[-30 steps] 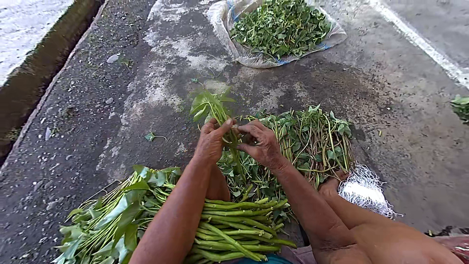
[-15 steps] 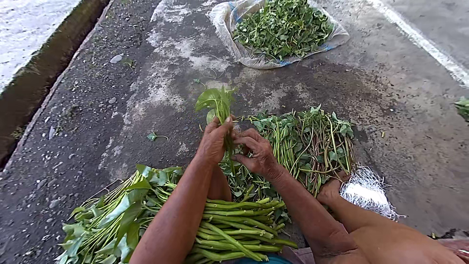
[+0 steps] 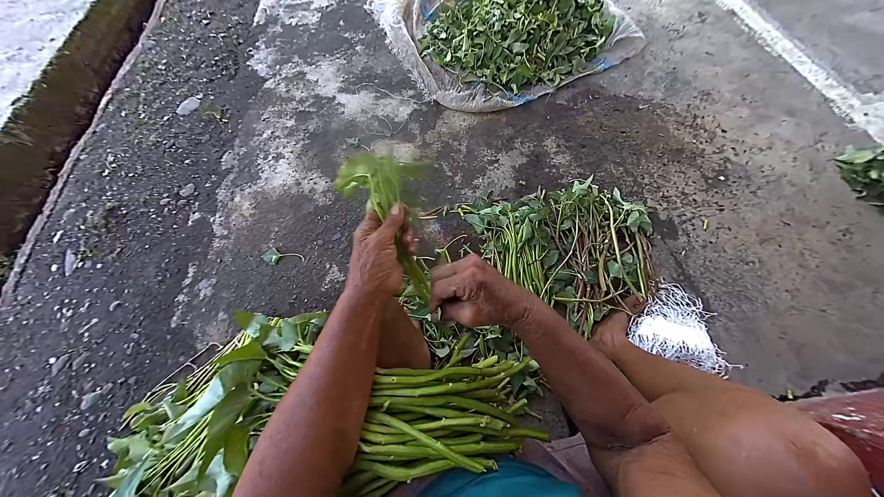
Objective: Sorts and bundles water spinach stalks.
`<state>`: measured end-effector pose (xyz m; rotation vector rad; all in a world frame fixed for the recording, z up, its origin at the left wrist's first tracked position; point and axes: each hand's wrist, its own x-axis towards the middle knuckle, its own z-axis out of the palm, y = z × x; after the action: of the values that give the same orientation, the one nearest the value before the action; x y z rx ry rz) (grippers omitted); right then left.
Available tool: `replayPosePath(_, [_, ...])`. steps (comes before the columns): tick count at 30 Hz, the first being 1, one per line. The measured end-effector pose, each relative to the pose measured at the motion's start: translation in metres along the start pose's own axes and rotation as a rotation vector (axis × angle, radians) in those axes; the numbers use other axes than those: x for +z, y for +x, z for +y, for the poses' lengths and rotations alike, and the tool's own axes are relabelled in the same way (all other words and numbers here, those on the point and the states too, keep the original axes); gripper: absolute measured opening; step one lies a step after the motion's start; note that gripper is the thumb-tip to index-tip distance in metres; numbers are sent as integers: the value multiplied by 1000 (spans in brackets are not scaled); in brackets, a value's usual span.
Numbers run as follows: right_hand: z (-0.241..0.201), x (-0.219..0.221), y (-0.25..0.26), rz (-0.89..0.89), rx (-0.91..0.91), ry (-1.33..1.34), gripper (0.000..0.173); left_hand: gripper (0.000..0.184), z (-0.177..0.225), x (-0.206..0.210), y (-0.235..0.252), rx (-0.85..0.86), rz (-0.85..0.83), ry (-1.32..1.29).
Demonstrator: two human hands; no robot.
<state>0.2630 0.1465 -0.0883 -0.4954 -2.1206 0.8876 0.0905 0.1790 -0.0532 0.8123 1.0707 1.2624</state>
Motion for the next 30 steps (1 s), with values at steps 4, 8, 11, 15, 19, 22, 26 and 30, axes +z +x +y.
replayPosePath(4, [-1,2,7,355,149,-24,6,17,5,-3,-4,29,-79,110])
replayPosePath(8, [20,5,28,811,349,23,20,14,-7,1,-13,104,-271,365])
replayPosePath(11, [24,12,35,910,260,70,9,15,-10,-5,-9,117,-297,418])
replayPosePath(15, [29,19,33,927,114,172,9,21,-7,-5,-8,33,-232,309])
replayPosePath(19, [33,34,26,658,-112,126,6,27,-3,-9,0,15,3,225])
replayPosePath(22, [62,34,-1,471,103,34,16,31,2,-23,9,2,154,180])
replayPosePath(26, [178,24,-71,441,1015,-209,32,34,4,-30,5,12,65,224])
replayPosePath(30, [234,18,-128,426,1613,-212,55,32,2,-34,5,17,23,246])
